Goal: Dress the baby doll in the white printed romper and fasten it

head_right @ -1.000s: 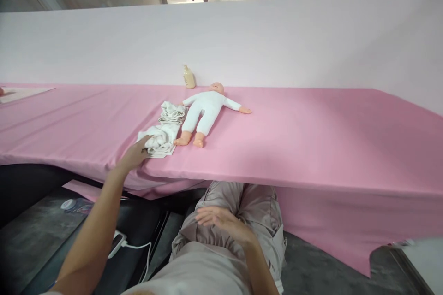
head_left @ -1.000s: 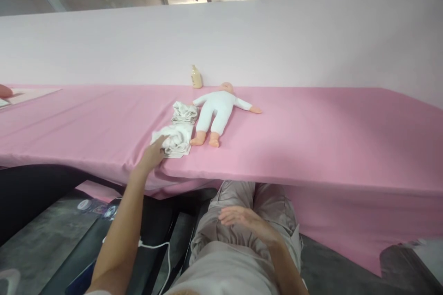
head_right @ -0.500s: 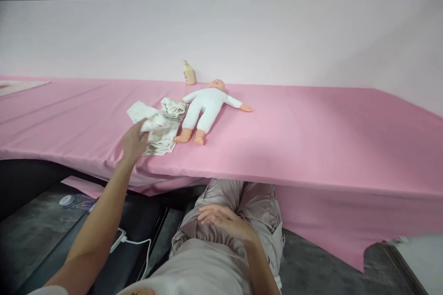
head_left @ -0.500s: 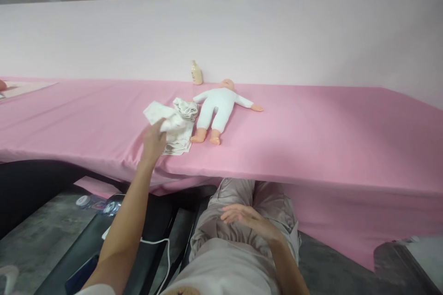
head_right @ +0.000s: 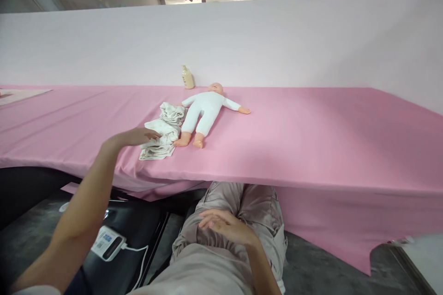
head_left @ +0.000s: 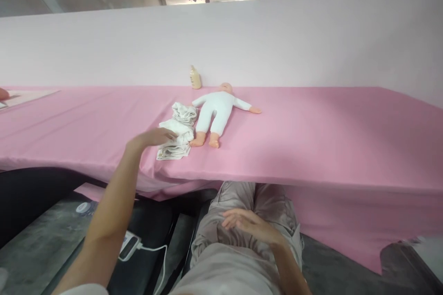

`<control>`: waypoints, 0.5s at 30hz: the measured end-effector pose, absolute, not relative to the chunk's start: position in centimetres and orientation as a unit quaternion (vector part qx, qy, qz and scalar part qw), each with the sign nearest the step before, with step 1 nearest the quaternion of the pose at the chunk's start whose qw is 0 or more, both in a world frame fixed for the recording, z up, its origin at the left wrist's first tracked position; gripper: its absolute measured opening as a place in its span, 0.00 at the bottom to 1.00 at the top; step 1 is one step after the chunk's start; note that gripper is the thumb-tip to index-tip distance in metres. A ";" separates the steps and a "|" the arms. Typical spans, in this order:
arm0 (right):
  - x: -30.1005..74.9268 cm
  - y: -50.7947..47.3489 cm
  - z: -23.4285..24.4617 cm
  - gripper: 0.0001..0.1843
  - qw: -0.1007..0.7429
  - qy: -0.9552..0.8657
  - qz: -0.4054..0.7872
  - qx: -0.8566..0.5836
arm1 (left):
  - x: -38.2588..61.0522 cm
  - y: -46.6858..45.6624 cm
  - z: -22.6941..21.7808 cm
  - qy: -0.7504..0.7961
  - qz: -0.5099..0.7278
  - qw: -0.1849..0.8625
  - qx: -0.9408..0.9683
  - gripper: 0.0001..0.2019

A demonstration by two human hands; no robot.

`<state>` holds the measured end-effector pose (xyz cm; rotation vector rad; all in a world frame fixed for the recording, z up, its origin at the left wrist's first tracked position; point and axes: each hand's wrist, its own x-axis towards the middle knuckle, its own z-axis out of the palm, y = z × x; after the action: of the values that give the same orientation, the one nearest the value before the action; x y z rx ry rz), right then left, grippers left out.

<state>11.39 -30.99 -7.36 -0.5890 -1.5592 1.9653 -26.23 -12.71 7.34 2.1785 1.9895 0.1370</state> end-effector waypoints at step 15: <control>10.6 -30.0 -8.6 0.22 0.400 -0.478 0.735 -0.267 | -22.7 -0.4 2.2 0.711 0.108 -0.053 0.693 0.25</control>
<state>10.56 -30.03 -8.63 -0.6762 -1.2089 1.8588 -22.69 -0.45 2.21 2.2534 2.3113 0.3515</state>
